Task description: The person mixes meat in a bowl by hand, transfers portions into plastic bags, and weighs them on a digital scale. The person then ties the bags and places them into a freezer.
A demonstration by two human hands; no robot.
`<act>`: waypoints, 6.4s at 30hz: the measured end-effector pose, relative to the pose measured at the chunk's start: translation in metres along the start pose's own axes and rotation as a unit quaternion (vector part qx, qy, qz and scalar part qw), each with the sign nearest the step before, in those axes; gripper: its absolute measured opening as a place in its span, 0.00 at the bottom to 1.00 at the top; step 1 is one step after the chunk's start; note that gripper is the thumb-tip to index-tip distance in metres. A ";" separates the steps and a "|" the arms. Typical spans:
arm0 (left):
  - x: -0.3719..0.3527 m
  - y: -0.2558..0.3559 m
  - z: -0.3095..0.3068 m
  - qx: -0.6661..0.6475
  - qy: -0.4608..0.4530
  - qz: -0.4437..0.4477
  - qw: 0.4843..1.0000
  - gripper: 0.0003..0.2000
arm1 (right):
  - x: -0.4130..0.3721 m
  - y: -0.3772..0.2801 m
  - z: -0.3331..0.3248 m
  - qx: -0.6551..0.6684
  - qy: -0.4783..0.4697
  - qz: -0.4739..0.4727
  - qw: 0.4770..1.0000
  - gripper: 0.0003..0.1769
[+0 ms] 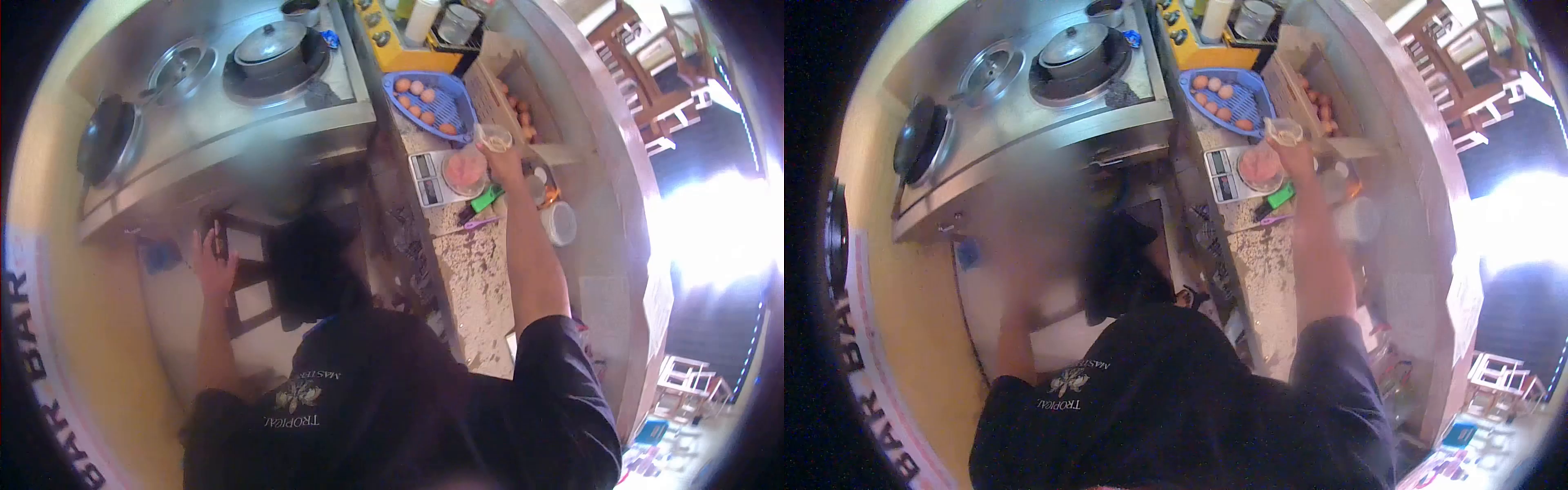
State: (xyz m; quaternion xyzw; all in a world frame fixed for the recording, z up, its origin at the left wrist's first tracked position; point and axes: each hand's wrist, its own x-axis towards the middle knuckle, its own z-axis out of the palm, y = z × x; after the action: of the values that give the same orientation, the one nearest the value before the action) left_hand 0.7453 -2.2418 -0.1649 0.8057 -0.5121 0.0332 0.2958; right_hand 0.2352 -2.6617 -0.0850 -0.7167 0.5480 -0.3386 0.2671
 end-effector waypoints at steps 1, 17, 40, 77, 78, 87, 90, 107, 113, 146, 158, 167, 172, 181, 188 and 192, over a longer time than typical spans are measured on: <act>0.001 0.003 -0.003 -0.008 -0.014 -0.014 1.000 0.35 | 0.000 -0.004 -0.003 -0.003 -0.010 -0.013 1.000 0.31; 0.019 0.029 -0.035 -0.218 -0.073 -0.008 0.973 0.36 | -0.100 -0.241 -0.014 -0.077 -0.149 -0.114 0.979 0.20; -0.164 -0.255 -0.460 -0.640 0.091 -0.195 0.738 0.14 | -0.473 -0.824 0.495 0.287 -0.712 -0.300 0.566 0.28; -0.644 -0.481 -0.667 -0.498 0.711 -0.088 0.489 0.19 | -1.219 -1.072 0.694 0.329 -0.684 -0.649 -0.044 0.21; -0.663 -0.482 -0.668 -0.475 0.725 -0.078 0.493 0.19 | -1.229 -1.081 0.675 0.336 -0.699 -0.621 -0.113 0.26; -0.823 -0.459 -0.678 -0.289 0.797 -0.405 0.342 0.18 | -1.423 -1.001 0.579 0.353 -0.355 -0.657 -0.563 0.28; -0.849 -0.434 -0.713 -0.212 0.737 -0.510 0.390 0.22 | -1.520 -1.023 0.536 0.231 -0.526 -0.654 -0.493 0.30; -1.171 -0.380 -0.798 -0.122 0.597 -0.725 0.320 0.26 | -1.869 -0.940 0.426 -0.085 -0.784 -0.511 -0.344 0.51; -1.289 -0.382 -0.820 -0.208 0.628 -0.686 0.304 0.24 | -2.013 -0.946 0.368 0.020 -0.758 -0.590 -0.278 0.32; -1.881 -0.140 -1.100 0.383 0.798 -0.463 -0.030 0.19 | -2.570 -0.862 -0.048 -0.108 -0.386 -0.529 -0.748 0.13; -2.024 0.020 -1.192 0.199 0.954 -0.214 -0.065 0.24 | -2.702 -0.789 -0.283 0.015 -0.432 -0.447 -0.783 0.15; -2.130 0.101 -1.134 0.354 0.930 -0.033 -0.095 0.19 | -2.754 -0.696 -0.290 0.357 -0.312 -0.389 -0.790 0.16; -2.154 0.120 -1.119 0.397 0.899 -0.043 -0.179 0.09 | -2.785 -0.646 -0.301 0.217 -0.362 -0.332 -0.843 0.16; -2.177 0.130 -1.130 0.338 0.870 -0.079 -0.350 0.07 | -2.849 -0.548 -0.334 -0.269 -0.391 -0.278 -0.835 0.16; -2.167 0.138 -1.139 0.161 0.567 -0.681 -0.434 0.13 | -2.861 -0.522 -0.354 -0.090 -0.362 -0.181 -0.910 0.11; -2.161 0.146 -1.162 0.077 0.651 -0.601 -0.457 0.14 | -2.847 -0.549 -0.357 -0.016 -0.393 -0.155 -0.906 0.08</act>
State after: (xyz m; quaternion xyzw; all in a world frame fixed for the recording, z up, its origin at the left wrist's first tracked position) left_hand -0.1111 0.0488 0.0850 0.0593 -0.9137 -0.3708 -0.1555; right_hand -0.1951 0.2267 0.0043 -0.4274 0.7072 -0.5559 0.0901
